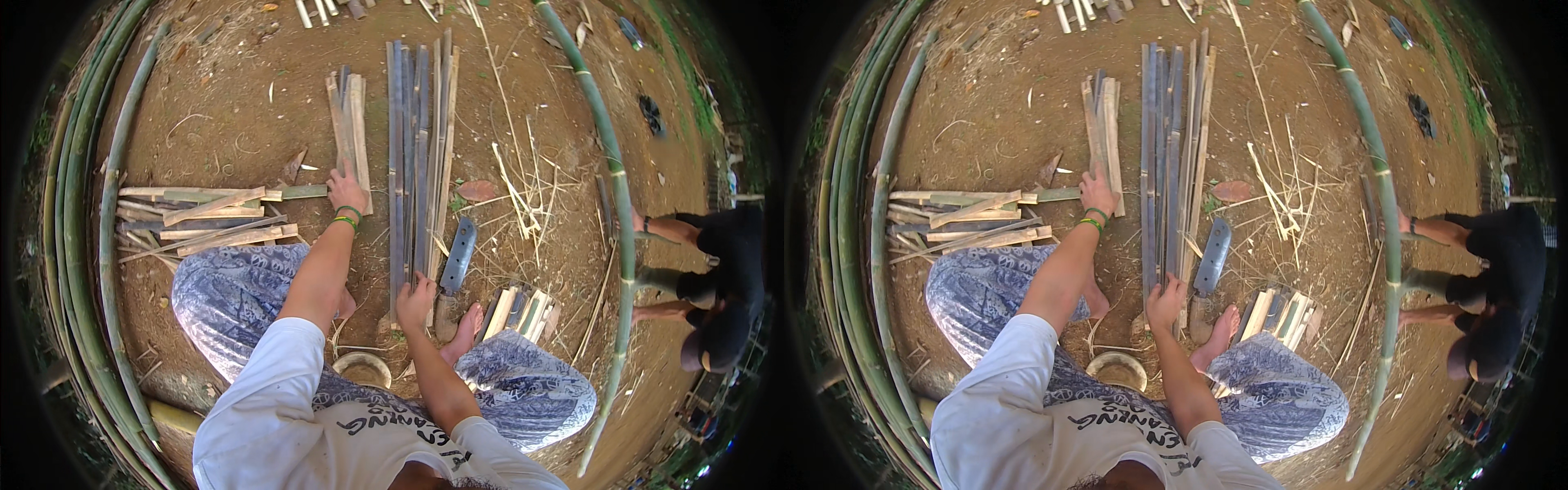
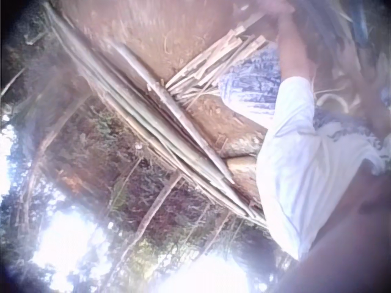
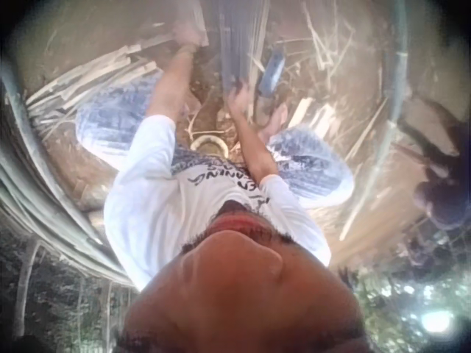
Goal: The person sits on the ground and uses a large machete to split long bamboo stalks into thin strips. They repeatedly strike the bamboo against a wooden block to separate the material, then sort the resulting strips into piles.
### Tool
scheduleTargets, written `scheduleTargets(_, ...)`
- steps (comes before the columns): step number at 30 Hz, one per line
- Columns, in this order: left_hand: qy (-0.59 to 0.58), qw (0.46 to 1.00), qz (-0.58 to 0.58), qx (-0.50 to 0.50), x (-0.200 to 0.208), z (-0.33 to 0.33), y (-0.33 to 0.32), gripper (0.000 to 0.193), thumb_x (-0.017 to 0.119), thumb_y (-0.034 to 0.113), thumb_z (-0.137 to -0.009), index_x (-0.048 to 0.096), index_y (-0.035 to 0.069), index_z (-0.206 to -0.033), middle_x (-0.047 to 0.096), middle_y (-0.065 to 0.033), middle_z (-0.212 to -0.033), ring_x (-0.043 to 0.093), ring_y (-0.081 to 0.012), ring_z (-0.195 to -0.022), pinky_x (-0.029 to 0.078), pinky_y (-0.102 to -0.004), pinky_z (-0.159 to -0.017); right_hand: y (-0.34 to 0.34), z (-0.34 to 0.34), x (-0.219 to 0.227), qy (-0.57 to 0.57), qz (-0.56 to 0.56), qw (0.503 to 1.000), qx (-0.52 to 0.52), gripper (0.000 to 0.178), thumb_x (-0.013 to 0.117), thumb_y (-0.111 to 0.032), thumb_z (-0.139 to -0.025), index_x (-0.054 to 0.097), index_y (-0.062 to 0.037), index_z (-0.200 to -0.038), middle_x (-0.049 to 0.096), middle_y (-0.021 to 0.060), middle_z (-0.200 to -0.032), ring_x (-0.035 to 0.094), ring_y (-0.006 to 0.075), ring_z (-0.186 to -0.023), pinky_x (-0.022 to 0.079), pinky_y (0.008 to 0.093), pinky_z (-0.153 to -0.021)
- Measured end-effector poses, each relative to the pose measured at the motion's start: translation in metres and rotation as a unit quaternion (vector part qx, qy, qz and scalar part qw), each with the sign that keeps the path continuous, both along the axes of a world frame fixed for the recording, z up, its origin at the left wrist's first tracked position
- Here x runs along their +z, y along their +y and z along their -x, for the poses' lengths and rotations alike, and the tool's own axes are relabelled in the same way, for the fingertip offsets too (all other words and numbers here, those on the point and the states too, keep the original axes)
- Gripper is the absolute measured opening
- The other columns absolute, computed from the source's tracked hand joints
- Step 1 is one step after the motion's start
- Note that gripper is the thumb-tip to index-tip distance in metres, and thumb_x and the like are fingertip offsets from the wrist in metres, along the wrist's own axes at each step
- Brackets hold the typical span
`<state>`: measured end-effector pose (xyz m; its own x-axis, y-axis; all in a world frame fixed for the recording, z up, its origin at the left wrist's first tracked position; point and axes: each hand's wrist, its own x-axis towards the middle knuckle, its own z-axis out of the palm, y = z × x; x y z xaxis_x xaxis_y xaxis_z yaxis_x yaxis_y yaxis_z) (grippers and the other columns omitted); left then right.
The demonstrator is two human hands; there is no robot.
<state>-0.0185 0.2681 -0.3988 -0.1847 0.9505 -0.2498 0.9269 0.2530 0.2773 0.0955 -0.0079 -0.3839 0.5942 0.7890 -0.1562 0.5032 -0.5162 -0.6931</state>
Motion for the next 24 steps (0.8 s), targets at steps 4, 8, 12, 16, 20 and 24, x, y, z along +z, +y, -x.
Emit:
scheduleTargets(4,-0.016,0.994,0.076,-0.073,0.032,0.015,0.020,0.101,0.084,0.044,-0.072,0.034,0.010,-0.153,0.047,-0.0280,-0.141,0.050,-0.0441,-0.129,0.048,-0.0494,-0.104,0.000,-0.010,-0.002,-0.002,0.012,1.000,0.012,0.038,0.065,-0.009,-0.086,0.059,-0.0020,-0.123,0.054,0.0216,-0.117,0.055,0.0416,-0.110,0.045,0.0474,-0.096)
scheduleTargets(8,0.011,0.969,0.208,-0.136,0.104,0.134,0.137,0.088,0.074,0.060,-0.076,0.055,0.002,-0.139,0.059,-0.0244,-0.137,0.061,-0.0376,-0.121,0.047,-0.0462,-0.105,0.002,-0.008,0.003,-0.029,-0.014,0.998,0.055,0.039,0.065,-0.010,-0.087,0.058,0.0004,-0.123,0.053,0.0230,-0.117,0.054,0.0427,-0.111,0.044,0.0471,-0.097)
scheduleTargets(12,0.069,0.981,0.126,-0.133,0.209,0.285,0.197,0.072,0.065,0.057,-0.085,0.063,0.001,-0.130,0.063,-0.0200,-0.133,0.063,-0.0354,-0.119,0.048,-0.0450,-0.103,0.027,0.018,0.028,-0.034,-0.064,0.986,0.152,0.037,0.066,-0.010,-0.087,0.059,0.0002,-0.121,0.054,0.0227,-0.116,0.054,0.0420,-0.111,0.044,0.0476,-0.096)
scheduleTargets(16,0.075,0.988,0.126,-0.041,0.248,0.345,0.167,0.062,0.068,0.052,-0.086,0.070,0.000,-0.121,0.069,-0.0198,-0.122,0.065,-0.0384,-0.114,0.052,-0.0443,-0.097,0.088,0.061,0.049,-0.001,-0.100,0.957,0.272,0.033,0.067,-0.011,-0.087,0.061,0.0001,-0.118,0.056,0.0203,-0.115,0.056,0.0407,-0.110,0.047,0.0461,-0.093)
scheduleTargets(20,-0.241,0.898,0.135,0.343,0.141,0.395,0.096,0.072,0.066,0.055,-0.087,0.063,-0.005,-0.126,0.069,-0.0216,-0.119,0.073,-0.0346,-0.090,0.059,-0.0420,-0.079,0.142,0.111,0.064,0.047,-0.120,0.936,0.327,0.031,0.066,-0.013,-0.089,0.062,0.0004,-0.117,0.057,0.0212,-0.115,0.057,0.0404,-0.110,0.048,0.0448,-0.093)
scheduleTargets(24,-0.311,0.845,0.134,0.414,0.047,0.356,0.032,0.080,0.069,0.057,-0.085,0.056,-0.012,-0.124,0.072,-0.0221,-0.104,0.073,-0.0262,-0.070,0.059,-0.0312,-0.059,0.160,0.121,0.063,0.069,-0.095,0.939,0.323,0.030,0.066,-0.014,-0.090,0.063,0.0011,-0.115,0.061,0.0213,-0.111,0.062,0.0373,-0.104,0.050,0.0433,-0.090)
